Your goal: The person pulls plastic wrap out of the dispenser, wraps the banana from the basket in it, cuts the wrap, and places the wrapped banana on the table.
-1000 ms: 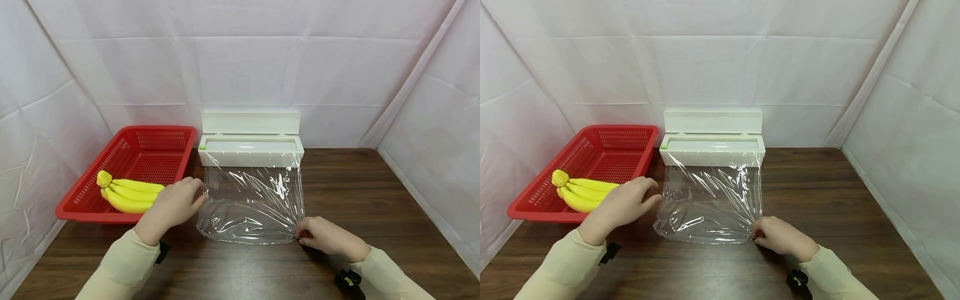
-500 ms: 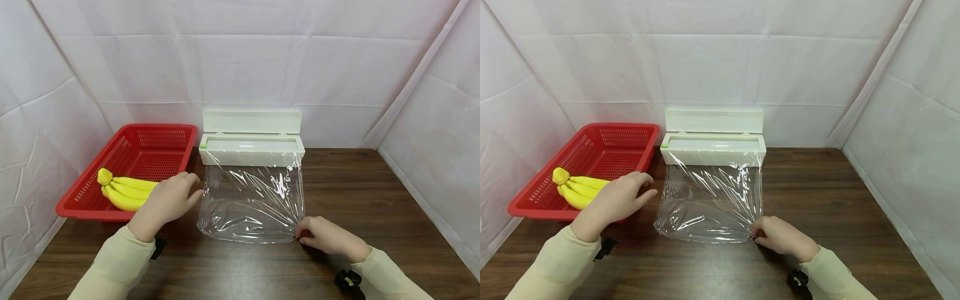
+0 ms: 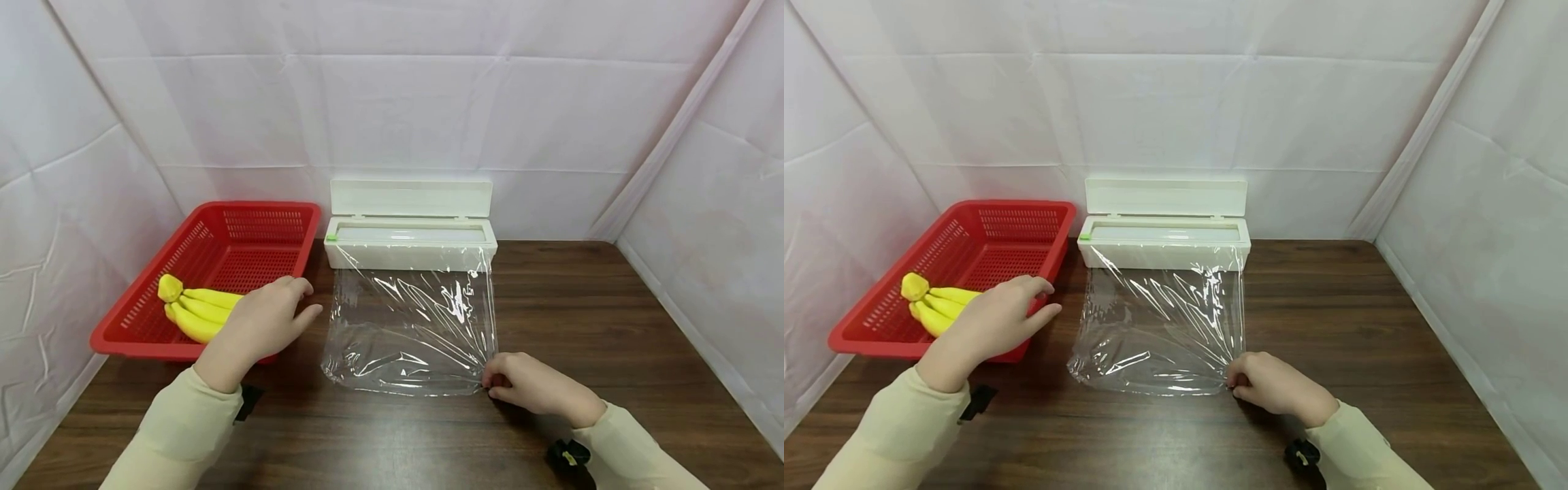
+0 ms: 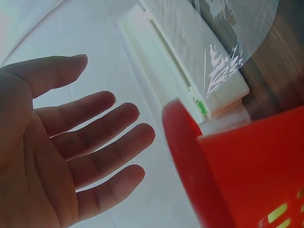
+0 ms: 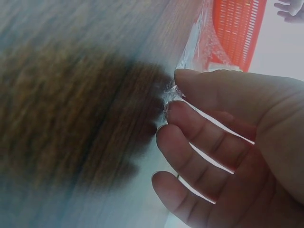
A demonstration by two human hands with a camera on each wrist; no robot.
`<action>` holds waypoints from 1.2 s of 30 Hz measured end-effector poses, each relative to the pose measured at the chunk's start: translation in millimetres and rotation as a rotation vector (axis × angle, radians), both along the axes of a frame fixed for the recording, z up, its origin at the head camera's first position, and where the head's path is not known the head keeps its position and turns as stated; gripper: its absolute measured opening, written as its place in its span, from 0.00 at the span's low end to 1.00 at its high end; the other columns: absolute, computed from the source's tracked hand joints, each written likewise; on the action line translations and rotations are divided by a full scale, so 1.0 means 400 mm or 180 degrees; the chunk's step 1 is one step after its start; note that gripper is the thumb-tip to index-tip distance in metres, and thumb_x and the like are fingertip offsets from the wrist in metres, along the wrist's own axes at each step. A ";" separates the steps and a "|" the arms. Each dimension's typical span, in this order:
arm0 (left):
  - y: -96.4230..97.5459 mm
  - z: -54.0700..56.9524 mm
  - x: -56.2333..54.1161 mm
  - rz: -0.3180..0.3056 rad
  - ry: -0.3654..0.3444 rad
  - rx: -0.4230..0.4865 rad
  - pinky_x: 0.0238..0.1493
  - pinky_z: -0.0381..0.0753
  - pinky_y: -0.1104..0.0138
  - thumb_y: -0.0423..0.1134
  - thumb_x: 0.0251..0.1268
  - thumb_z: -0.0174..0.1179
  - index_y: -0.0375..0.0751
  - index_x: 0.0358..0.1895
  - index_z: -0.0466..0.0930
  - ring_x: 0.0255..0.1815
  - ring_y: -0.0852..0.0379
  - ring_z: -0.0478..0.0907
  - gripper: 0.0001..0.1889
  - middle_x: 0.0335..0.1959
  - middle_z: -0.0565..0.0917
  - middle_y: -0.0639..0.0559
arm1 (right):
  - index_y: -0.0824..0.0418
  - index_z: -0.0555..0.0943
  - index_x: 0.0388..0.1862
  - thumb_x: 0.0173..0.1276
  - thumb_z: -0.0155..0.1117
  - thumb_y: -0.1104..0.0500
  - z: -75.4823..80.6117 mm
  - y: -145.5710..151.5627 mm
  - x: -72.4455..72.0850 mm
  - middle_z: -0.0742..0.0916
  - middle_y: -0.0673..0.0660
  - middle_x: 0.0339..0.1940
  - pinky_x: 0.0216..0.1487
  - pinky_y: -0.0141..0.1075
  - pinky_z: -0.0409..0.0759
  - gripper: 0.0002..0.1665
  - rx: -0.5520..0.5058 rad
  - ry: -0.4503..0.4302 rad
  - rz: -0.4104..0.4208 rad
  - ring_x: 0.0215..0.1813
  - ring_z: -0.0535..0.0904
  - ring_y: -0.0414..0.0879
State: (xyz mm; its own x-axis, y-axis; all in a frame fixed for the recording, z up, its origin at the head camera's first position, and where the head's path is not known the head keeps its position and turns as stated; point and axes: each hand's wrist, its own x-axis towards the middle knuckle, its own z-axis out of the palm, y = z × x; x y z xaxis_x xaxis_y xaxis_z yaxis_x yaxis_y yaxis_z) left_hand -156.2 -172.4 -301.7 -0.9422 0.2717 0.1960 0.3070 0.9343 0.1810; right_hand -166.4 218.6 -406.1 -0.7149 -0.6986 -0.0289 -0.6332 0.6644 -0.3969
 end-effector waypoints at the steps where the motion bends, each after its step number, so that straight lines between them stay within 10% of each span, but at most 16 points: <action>1: -0.001 0.002 0.000 0.0005 -0.0010 -0.0006 0.36 0.80 0.55 0.44 0.60 0.62 0.36 0.44 0.78 0.34 0.50 0.78 0.16 0.36 0.82 0.44 | 0.52 0.80 0.31 0.60 0.66 0.62 0.000 0.000 0.001 0.82 0.44 0.34 0.35 0.32 0.76 0.05 -0.0004 0.0000 0.0000 0.36 0.76 0.35; 23: -0.050 0.047 -0.013 0.0173 -0.0192 -0.0127 0.30 0.76 0.59 0.45 0.62 0.60 0.34 0.44 0.76 0.28 0.53 0.72 0.17 0.26 0.76 0.47 | 0.54 0.81 0.32 0.60 0.65 0.64 -0.003 -0.001 0.001 0.82 0.44 0.32 0.33 0.29 0.74 0.05 -0.0024 -0.0119 -0.0072 0.33 0.73 0.32; 36: -0.084 0.081 -0.014 0.0353 -0.0474 -0.0089 0.32 0.81 0.55 0.47 0.61 0.61 0.34 0.50 0.74 0.32 0.50 0.76 0.22 0.36 0.81 0.42 | 0.53 0.81 0.32 0.60 0.65 0.64 -0.002 0.001 -0.001 0.82 0.44 0.32 0.33 0.30 0.75 0.05 -0.0010 -0.0118 -0.0059 0.34 0.75 0.33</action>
